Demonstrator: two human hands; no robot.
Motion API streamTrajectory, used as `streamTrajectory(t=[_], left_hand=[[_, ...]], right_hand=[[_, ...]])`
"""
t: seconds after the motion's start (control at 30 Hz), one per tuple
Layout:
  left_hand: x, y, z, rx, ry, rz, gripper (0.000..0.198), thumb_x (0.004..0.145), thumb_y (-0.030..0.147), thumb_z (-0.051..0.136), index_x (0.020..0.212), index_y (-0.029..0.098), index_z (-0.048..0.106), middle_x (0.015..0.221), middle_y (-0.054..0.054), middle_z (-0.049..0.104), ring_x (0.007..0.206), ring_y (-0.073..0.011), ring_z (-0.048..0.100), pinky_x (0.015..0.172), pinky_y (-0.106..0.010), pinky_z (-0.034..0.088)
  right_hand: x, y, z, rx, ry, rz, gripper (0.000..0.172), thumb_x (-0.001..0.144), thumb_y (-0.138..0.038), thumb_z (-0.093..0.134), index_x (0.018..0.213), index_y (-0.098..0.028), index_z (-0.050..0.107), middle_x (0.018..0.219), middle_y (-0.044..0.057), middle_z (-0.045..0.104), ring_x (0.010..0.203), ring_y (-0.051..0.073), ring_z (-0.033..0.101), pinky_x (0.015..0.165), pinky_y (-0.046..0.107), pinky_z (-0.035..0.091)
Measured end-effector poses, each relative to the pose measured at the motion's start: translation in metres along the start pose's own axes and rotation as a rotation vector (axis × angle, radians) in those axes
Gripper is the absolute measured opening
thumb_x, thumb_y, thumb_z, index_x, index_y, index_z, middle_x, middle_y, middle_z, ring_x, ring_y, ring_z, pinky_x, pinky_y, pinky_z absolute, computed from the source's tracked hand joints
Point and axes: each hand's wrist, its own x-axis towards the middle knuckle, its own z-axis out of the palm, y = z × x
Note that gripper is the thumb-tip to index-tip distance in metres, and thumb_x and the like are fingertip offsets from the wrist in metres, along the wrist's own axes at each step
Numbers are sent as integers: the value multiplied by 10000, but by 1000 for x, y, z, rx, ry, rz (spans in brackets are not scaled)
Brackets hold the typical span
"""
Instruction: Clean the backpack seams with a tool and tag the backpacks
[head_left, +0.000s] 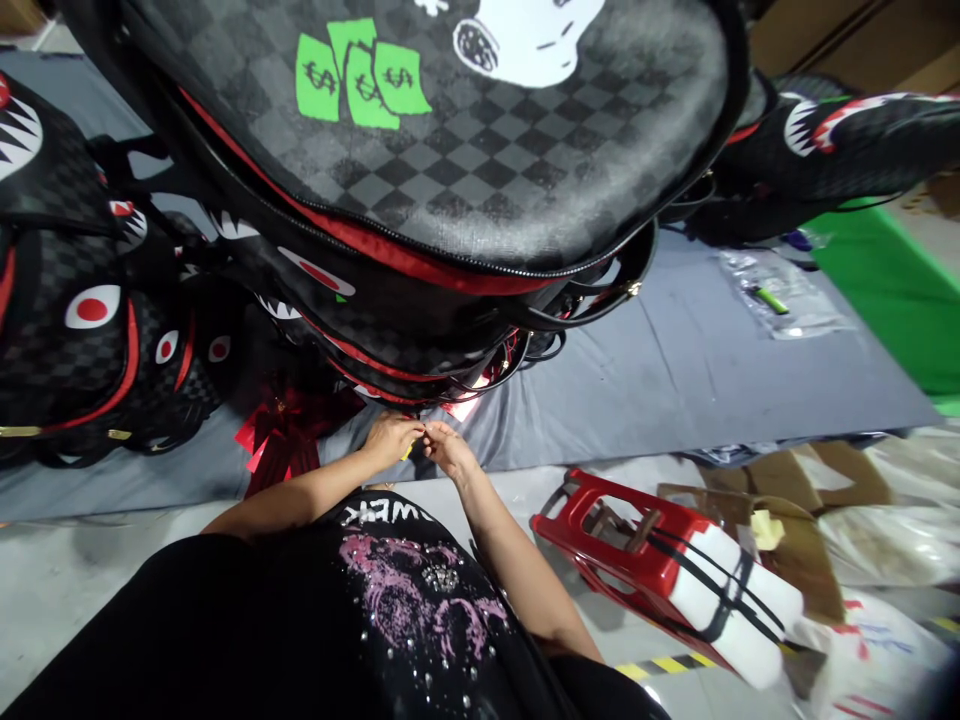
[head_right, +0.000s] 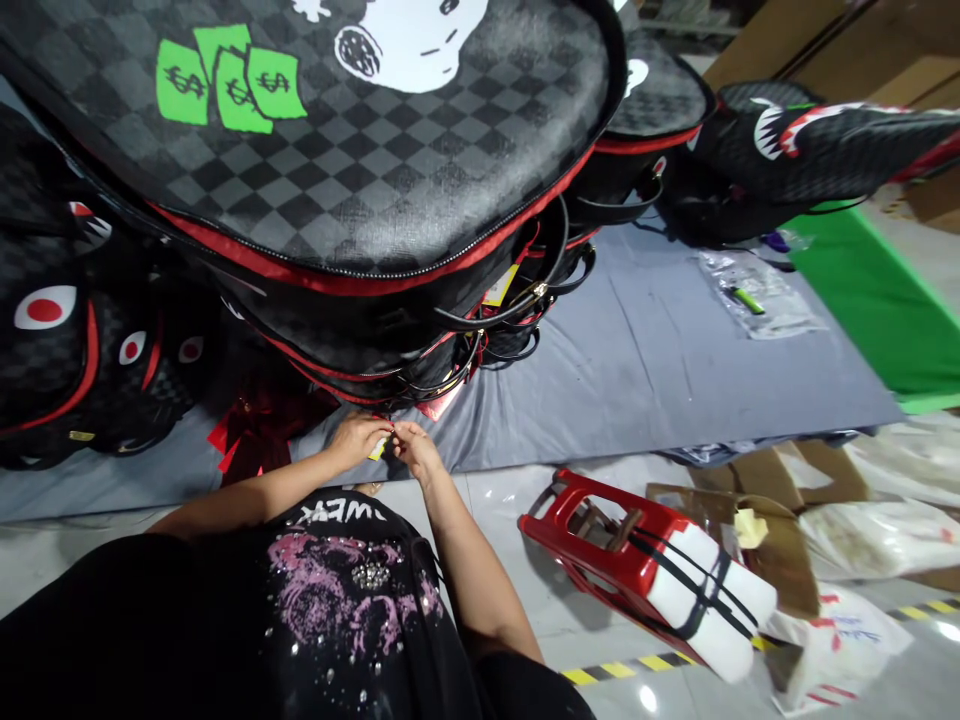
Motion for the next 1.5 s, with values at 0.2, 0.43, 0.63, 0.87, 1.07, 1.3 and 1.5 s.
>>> streamTrajectory(t=[0.2,0.43,0.63,0.87,1.07,1.3,1.5], left_hand=[[2,2,-2,-4,-48,-137,285,946,302,471,1018,254,743,1034,-30,755,934,-198,681,818,-275,477],[4,7,-4,-8,-113,-182,270,923,285,471,932,254,740,973,-37,758,905,-213,685,755,-281,451],[5,5,-3,-55,-126,-235,255,917,285,474,934,255,726,944,-14,762,912,-197,687,746,-267,453],[12,9,-9,-101,-179,-325,178,890,284,546,934,239,712,849,16,764,834,-152,690,720,-233,462],[17,9,-10,-119,-212,-360,154,882,294,576,942,228,701,830,18,766,842,-145,692,700,-227,456],[18,5,-8,-130,-227,-344,165,884,284,568,949,222,707,811,14,758,818,-144,684,691,-224,447],[20,2,-7,-138,-223,-335,190,896,294,549,952,224,717,808,13,756,773,-142,675,687,-230,452]], right_hand=[[1,8,7,109,98,-1,318,598,-382,819,736,-212,588,570,-45,573,522,105,513,485,213,371],[6,19,17,126,163,-33,325,592,-402,810,727,-206,588,530,-59,553,485,98,492,470,215,343],[9,22,18,118,200,-62,365,527,-426,834,693,-203,598,499,-66,561,444,86,463,450,215,321],[11,25,20,98,253,-113,378,456,-435,857,655,-209,630,493,-63,571,449,87,434,448,224,292],[10,25,22,81,270,-169,350,455,-421,842,642,-207,639,573,-40,625,556,122,512,543,255,379],[14,30,22,74,289,-169,344,460,-427,831,643,-203,646,543,-40,605,539,121,488,547,262,367],[19,35,19,93,308,-148,356,481,-446,830,655,-207,632,519,-48,582,499,113,468,521,254,356]])
